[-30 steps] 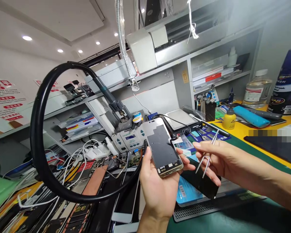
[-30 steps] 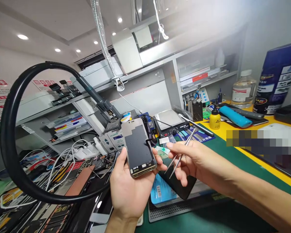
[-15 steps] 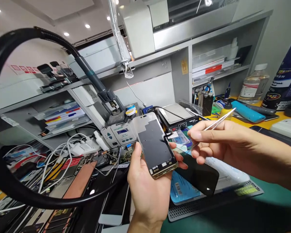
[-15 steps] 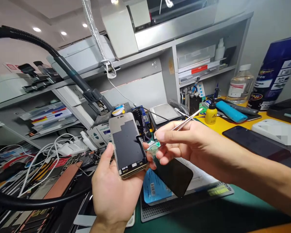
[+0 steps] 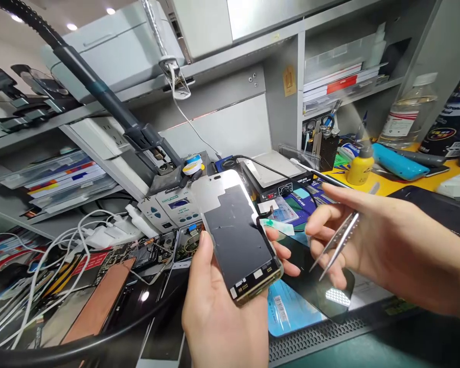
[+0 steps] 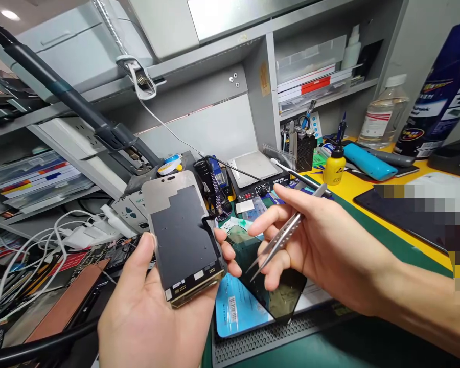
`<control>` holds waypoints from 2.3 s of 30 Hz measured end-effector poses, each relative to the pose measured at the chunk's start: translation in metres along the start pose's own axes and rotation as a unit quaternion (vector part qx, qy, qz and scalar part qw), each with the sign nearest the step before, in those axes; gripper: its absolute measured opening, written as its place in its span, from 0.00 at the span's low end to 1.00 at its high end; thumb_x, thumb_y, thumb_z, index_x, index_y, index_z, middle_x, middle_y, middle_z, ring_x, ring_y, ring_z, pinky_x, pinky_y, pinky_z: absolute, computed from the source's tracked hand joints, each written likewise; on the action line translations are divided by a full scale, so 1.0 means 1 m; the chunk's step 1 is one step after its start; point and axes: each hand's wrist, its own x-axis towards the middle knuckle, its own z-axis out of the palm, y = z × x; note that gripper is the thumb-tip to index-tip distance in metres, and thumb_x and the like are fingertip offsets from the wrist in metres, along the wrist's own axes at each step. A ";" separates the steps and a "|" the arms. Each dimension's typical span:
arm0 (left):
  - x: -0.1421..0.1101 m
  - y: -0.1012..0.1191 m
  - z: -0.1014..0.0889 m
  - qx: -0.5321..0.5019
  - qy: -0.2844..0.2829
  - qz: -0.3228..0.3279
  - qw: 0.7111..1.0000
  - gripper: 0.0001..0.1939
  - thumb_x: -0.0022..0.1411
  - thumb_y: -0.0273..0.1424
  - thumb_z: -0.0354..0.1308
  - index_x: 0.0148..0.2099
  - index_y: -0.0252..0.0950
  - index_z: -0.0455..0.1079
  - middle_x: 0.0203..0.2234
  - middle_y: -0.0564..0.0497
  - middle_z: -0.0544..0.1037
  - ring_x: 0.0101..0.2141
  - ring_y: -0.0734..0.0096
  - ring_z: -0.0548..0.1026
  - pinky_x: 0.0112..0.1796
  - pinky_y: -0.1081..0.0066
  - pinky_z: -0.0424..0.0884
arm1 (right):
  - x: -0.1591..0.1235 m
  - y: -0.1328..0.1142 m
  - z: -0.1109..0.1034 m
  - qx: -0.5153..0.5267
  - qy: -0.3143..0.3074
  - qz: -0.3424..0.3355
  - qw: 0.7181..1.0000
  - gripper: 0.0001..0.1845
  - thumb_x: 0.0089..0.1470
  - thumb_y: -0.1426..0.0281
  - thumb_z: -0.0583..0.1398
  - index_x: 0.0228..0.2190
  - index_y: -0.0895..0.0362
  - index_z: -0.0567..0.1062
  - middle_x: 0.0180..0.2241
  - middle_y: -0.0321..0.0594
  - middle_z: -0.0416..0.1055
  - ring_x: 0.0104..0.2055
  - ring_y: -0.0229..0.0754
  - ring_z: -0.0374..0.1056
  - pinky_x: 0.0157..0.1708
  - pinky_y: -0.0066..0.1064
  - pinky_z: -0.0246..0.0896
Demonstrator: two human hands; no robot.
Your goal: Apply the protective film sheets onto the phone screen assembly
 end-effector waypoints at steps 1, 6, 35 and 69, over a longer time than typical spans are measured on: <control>0.001 0.000 0.000 -0.001 0.005 0.001 1.000 0.27 0.68 0.47 0.49 0.41 0.30 0.80 0.32 0.36 0.82 0.31 0.52 0.80 0.31 0.58 0.77 | 0.001 0.001 -0.001 -0.001 -0.004 0.014 1.000 0.27 0.58 0.50 0.59 0.22 0.59 0.81 0.22 0.49 0.75 0.21 0.46 0.73 0.19 0.32 0.74; 0.002 -0.001 0.000 -0.002 0.024 -0.002 1.000 0.26 0.68 0.46 0.49 0.40 0.29 0.80 0.32 0.34 0.83 0.31 0.52 0.81 0.30 0.59 0.78 | 0.005 0.007 -0.001 -0.012 -0.019 0.039 0.999 0.28 0.59 0.48 0.58 0.24 0.57 0.82 0.18 0.47 0.74 0.21 0.45 0.74 0.22 0.30 0.74; 0.002 0.000 -0.001 0.028 0.033 0.021 0.999 0.26 0.70 0.45 0.47 0.36 0.34 0.81 0.32 0.41 0.84 0.33 0.57 0.83 0.32 0.64 0.80 | -0.001 0.011 0.000 -0.079 -0.049 0.013 0.996 0.20 0.50 0.55 0.69 0.32 0.60 0.85 0.32 0.48 0.79 0.28 0.41 0.73 0.30 0.25 0.75; 0.002 -0.003 0.005 0.011 0.015 -0.018 1.000 0.28 0.68 0.48 0.48 0.34 0.32 0.80 0.31 0.39 0.82 0.31 0.55 0.80 0.32 0.60 0.78 | 0.019 0.026 -0.036 0.049 -0.139 0.092 0.985 0.15 0.61 0.61 0.63 0.40 0.59 0.85 0.37 0.50 0.82 0.37 0.47 0.80 0.34 0.28 0.77</control>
